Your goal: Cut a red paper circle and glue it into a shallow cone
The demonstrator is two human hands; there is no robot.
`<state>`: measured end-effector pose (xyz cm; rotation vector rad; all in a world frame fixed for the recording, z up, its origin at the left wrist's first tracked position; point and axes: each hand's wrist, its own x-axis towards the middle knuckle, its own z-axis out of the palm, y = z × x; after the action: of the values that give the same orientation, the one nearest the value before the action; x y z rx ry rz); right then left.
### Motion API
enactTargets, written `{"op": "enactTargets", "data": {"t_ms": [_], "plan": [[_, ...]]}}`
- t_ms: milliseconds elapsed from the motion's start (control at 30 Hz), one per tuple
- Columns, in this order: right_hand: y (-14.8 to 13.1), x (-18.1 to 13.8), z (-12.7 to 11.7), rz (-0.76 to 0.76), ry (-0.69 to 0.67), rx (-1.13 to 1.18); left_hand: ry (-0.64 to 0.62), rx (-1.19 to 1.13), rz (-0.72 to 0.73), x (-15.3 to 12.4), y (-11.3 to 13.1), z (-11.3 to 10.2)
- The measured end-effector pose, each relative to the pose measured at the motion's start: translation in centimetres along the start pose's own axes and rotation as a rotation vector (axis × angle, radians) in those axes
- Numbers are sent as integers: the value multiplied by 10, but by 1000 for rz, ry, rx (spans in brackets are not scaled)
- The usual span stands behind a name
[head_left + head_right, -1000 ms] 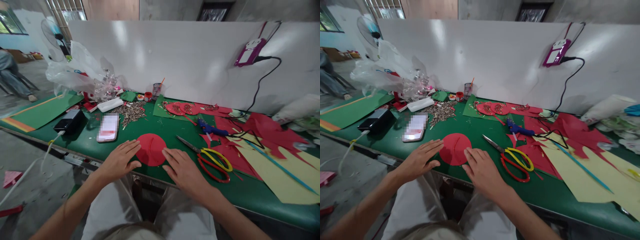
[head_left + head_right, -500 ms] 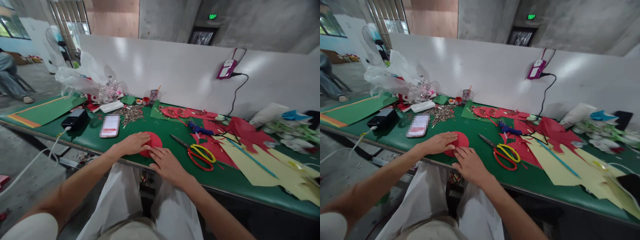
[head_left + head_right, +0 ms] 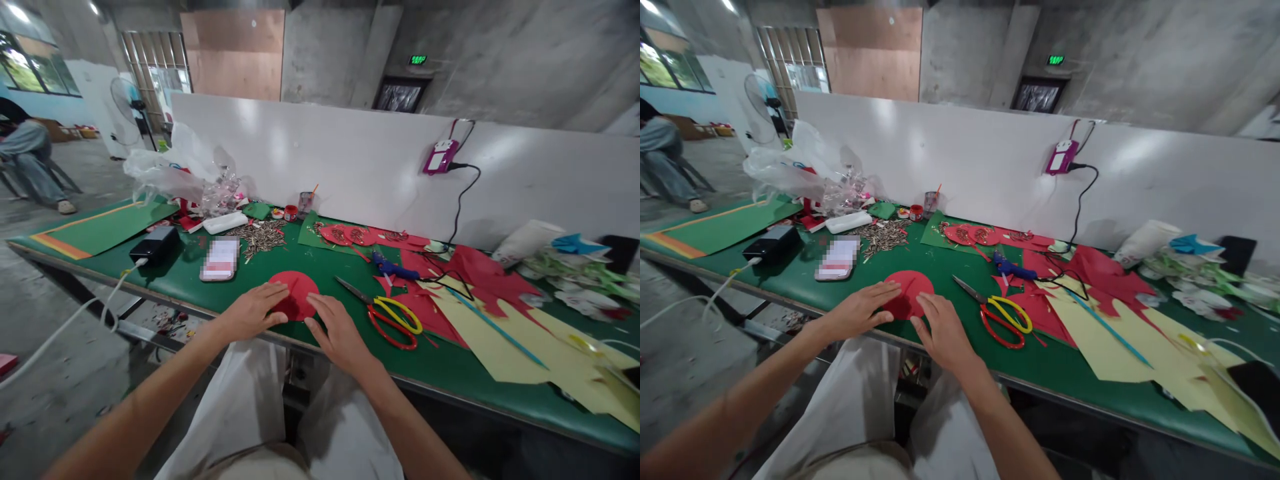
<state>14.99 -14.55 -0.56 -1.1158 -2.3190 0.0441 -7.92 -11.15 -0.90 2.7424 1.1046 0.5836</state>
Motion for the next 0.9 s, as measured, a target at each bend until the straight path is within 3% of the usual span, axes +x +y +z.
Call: {"op": "enactTargets", "data": {"t_ms": [367, 467, 567, 633, 700, 900], "plan": [[-8, 5, 3, -72, -148, -42, 4, 54, 8, 0, 18, 21], [-2, 2, 7, -4, -14, 3, 114, 38, -30, -3, 18, 23], [5, -1, 11, 75, 121, -48, 329, 43, -128, -5, 20, 29], [7, -1, 14, 100, 127, -114, 497, 66, -237, -4, 21, 35], [7, -2, 16, 122, 92, -160, 588, 101, -327, -2, 23, 40], [4, -2, 15, 135, -46, -166, 482, 99, -447, 1, 19, 43]]}}
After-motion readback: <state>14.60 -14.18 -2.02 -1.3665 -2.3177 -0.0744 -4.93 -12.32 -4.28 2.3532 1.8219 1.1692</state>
